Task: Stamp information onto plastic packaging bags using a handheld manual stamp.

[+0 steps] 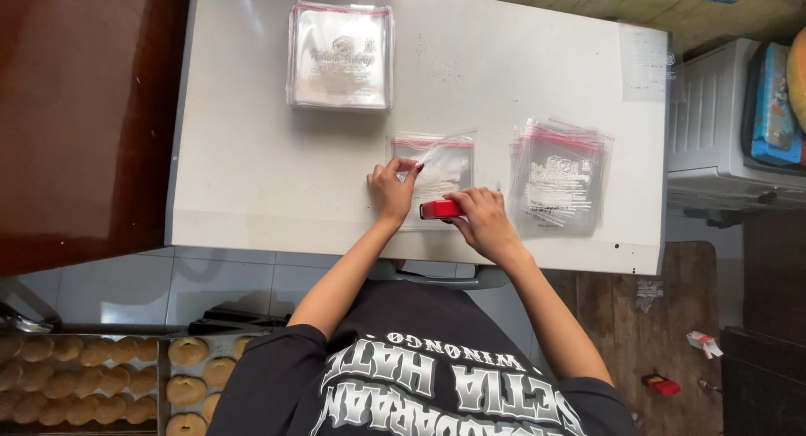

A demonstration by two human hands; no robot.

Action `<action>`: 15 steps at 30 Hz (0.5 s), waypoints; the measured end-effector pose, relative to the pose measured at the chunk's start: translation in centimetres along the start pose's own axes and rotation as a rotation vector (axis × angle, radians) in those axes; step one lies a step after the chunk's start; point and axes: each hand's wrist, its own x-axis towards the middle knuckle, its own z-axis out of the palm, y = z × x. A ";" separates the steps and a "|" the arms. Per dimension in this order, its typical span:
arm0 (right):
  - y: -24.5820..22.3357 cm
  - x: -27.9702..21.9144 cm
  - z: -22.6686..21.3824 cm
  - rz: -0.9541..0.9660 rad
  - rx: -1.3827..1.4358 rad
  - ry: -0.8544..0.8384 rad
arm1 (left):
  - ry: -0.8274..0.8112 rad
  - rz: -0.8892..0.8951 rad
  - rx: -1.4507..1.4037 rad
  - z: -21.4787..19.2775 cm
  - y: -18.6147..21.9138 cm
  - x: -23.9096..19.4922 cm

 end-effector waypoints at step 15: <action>-0.3 0.4 1.9 -0.071 -0.083 -0.092 | 0.001 0.024 0.022 -0.1 -0.5 -0.1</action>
